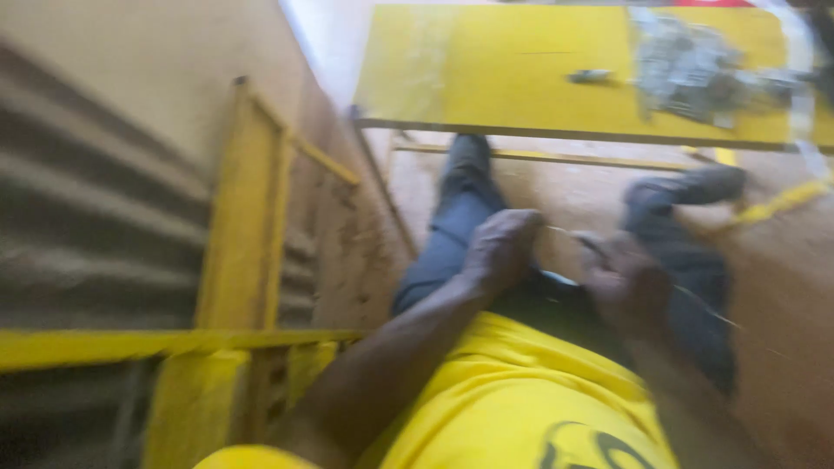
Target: The person sits on the floor and repeatedly ties thin white wire around small metal objects using both hands. The tied bundles are placed on a yellow table, while a pile of untied metal objects remains nearby.
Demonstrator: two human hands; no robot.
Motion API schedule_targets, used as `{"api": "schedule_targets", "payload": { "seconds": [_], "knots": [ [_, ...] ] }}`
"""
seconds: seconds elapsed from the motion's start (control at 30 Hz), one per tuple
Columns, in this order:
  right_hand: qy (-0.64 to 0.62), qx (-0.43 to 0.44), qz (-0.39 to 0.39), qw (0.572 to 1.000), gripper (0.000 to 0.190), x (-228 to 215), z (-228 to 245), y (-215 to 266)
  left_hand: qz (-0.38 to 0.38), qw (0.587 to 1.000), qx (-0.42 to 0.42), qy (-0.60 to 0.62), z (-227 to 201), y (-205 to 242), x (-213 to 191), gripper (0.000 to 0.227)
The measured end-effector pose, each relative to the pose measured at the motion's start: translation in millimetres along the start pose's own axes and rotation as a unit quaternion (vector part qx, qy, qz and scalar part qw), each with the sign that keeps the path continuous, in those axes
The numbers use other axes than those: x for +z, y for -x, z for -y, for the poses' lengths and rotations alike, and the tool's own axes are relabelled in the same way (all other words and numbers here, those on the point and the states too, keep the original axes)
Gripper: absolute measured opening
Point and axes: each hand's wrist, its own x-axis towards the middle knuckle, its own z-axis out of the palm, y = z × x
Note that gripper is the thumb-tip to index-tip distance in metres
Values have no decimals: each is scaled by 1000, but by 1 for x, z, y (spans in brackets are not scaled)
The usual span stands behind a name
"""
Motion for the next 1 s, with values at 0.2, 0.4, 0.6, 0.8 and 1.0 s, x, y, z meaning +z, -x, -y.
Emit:
{"api": "schedule_targets", "payload": {
  "seconds": [0.2, 0.4, 0.6, 0.8, 1.0],
  "knots": [
    [9, 21, -55, 998, 21, -20, 34, -5, -17, 999, 47, 17, -24, -2, -15, 20],
    [123, -16, -156, 980, 10, -18, 23, 2, -50, 984, 168, 39, -27, -9, -17, 30],
    [91, 131, -167, 973, 16, -51, 57, -3, -53, 982, 168, 67, -48, -21, -24, 27],
    [65, 166, -149, 972, 17, -75, 75, 0, -40, 981, 166, 90, -59, -30, -45, 22],
    [73, 116, -180, 974, 18, -78, 82, 0, -49, 978, 173, 110, -56, -30, -48, 26]
  ]
}}
